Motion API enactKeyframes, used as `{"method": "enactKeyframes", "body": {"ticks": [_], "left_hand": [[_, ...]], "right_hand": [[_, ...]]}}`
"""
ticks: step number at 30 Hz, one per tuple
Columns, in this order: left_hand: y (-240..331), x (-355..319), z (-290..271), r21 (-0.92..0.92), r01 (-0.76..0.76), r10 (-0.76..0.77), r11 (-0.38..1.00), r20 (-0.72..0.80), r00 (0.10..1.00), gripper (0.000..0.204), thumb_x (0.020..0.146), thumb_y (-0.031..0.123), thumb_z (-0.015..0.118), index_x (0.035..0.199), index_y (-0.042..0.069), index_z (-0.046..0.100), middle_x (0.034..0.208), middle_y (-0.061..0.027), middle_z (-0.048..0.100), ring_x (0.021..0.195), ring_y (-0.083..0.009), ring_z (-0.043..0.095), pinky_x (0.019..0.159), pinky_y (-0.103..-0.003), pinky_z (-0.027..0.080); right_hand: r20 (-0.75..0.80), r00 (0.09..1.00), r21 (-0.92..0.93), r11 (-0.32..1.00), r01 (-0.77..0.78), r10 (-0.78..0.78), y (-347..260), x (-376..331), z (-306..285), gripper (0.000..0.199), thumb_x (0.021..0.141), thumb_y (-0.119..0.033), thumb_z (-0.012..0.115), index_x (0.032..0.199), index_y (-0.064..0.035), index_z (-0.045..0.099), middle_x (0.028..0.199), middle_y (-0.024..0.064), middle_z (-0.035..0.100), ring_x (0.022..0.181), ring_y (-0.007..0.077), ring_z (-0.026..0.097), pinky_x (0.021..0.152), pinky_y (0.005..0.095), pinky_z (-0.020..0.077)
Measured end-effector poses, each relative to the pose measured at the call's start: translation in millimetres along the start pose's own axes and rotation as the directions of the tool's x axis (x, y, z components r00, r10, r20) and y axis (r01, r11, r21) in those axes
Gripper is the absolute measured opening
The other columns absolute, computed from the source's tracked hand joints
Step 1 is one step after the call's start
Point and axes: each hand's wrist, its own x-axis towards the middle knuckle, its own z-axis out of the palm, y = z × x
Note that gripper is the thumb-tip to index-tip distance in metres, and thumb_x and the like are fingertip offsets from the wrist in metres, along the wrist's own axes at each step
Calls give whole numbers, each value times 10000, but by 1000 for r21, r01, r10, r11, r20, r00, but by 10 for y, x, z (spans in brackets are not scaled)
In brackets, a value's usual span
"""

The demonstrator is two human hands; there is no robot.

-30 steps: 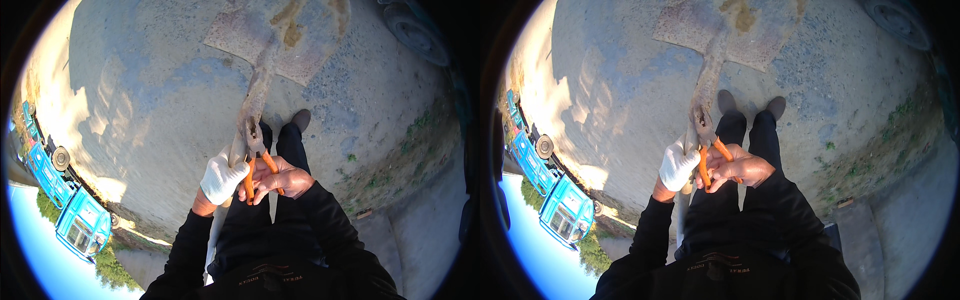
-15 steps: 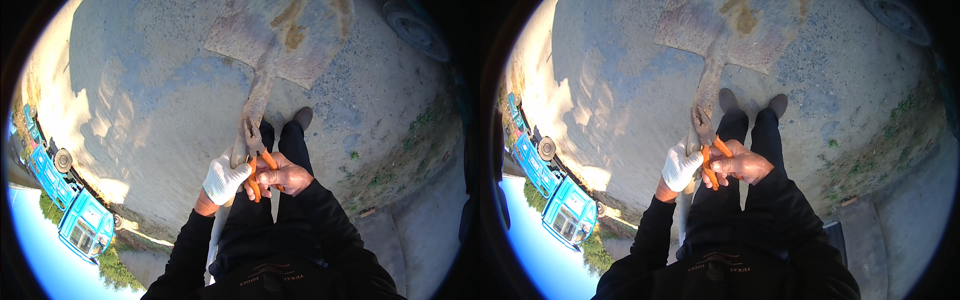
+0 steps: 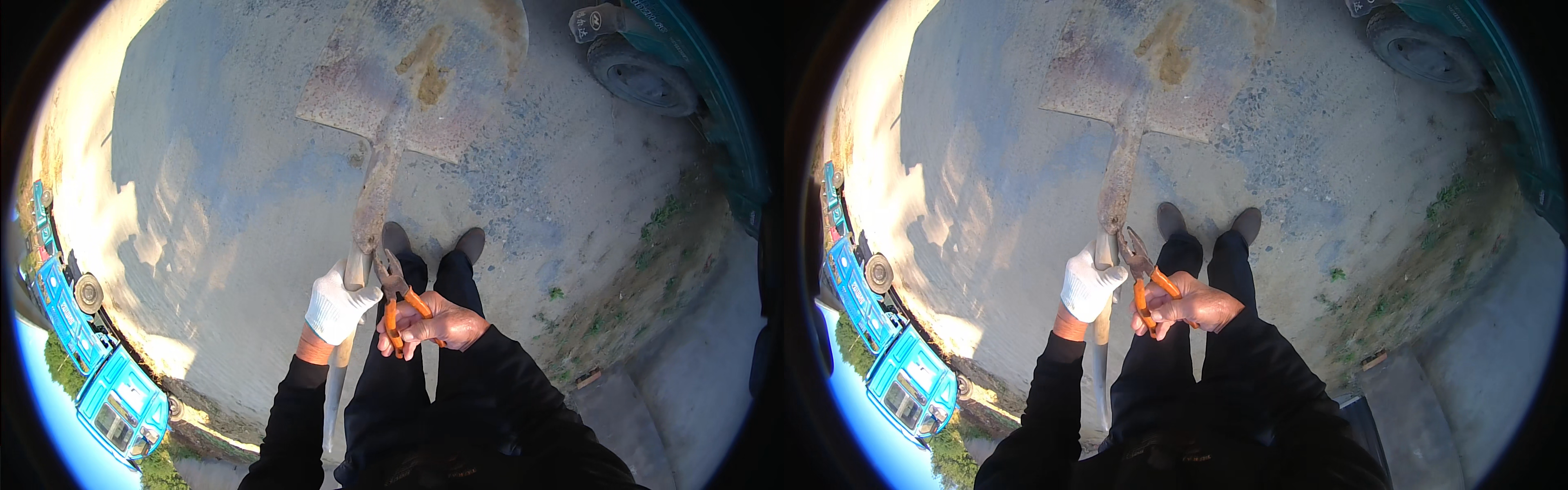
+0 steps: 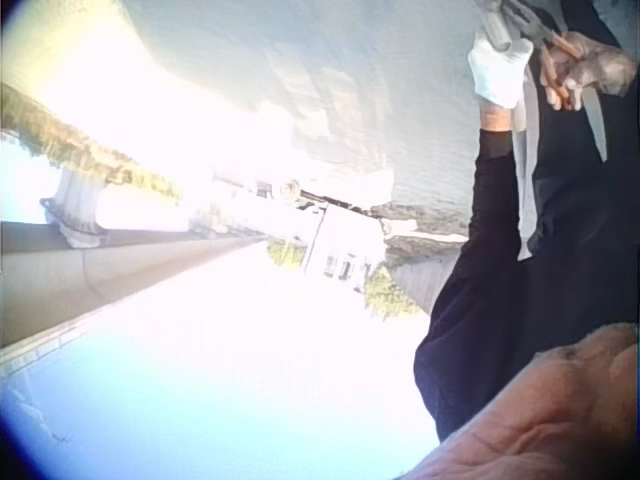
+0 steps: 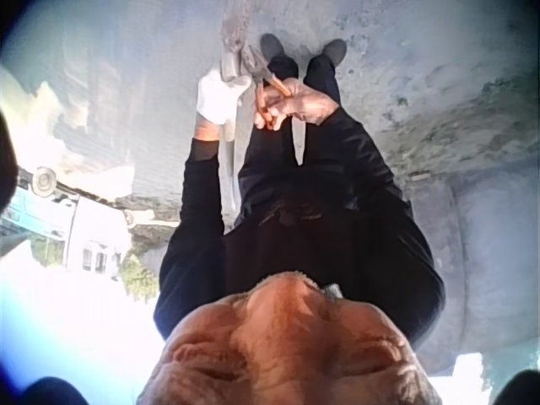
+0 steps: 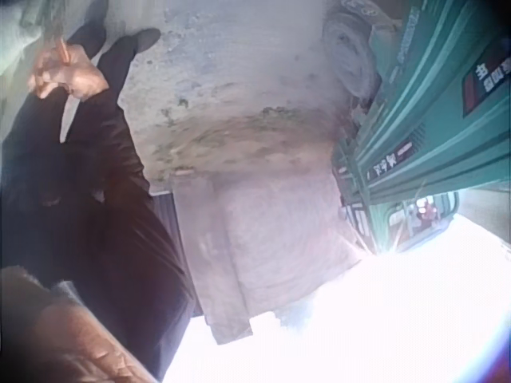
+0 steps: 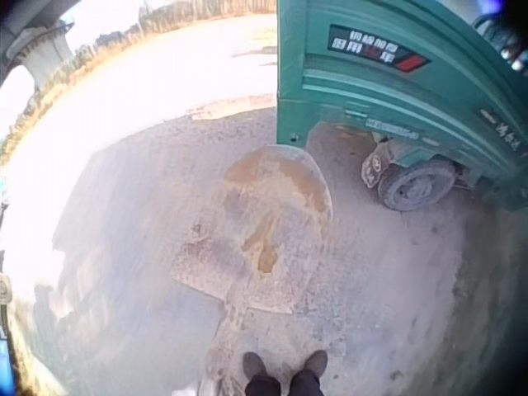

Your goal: The person uses pliers to scrape and clean the metal blade of a shovel, repeatedly rotating the tool to access different areas. The person holds the shovel with one hand while manipulating the pliers with the other, focusing on removing debris from the blade surface.

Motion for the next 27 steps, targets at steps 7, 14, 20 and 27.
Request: {"method": "enactKeyframes", "body": {"ticks": [7,14,20,27], "left_hand": [[802,458,-651,296,-235,336,926,-356,872,280,865,140,837,1007,-10,648,727,-70,682,575,-149,673,537,-323,544],[2090,524,-1375,-107,-660,556,743,-449,699,73,1037,79,642,1080,28,613,692,-40,547,573,-169,555,559,-352,482],[3032,504,-1605,-247,-762,655,598,-397,643,113,1053,126,642,972,95,570,685,-23,498,576,-157,517,595,-372,477],[2307,969,-650,-427,-695,504,579,-482,717,112,983,107,655,912,75,574,746,-60,529,660,-221,540,749,-454,508]], "right_hand": [[-146,989,60,998,17,-8,129,-439,-69,363,937,0,629,1286,84,686,1180,229,755,1093,358,765,842,364,645],[-202,978,122,989,80,-54,370,-878,-174,344,969,-16,590,1286,95,661,1181,244,748,1068,315,774,842,334,646],[-178,980,202,972,123,-87,453,-1089,-164,352,974,-27,588,1299,96,645,1183,236,746,1084,309,764,849,335,642],[-163,983,235,964,126,-89,478,-1311,-230,344,982,-28,592,1311,54,647,1175,216,743,1091,286,759,817,315,632]]}}
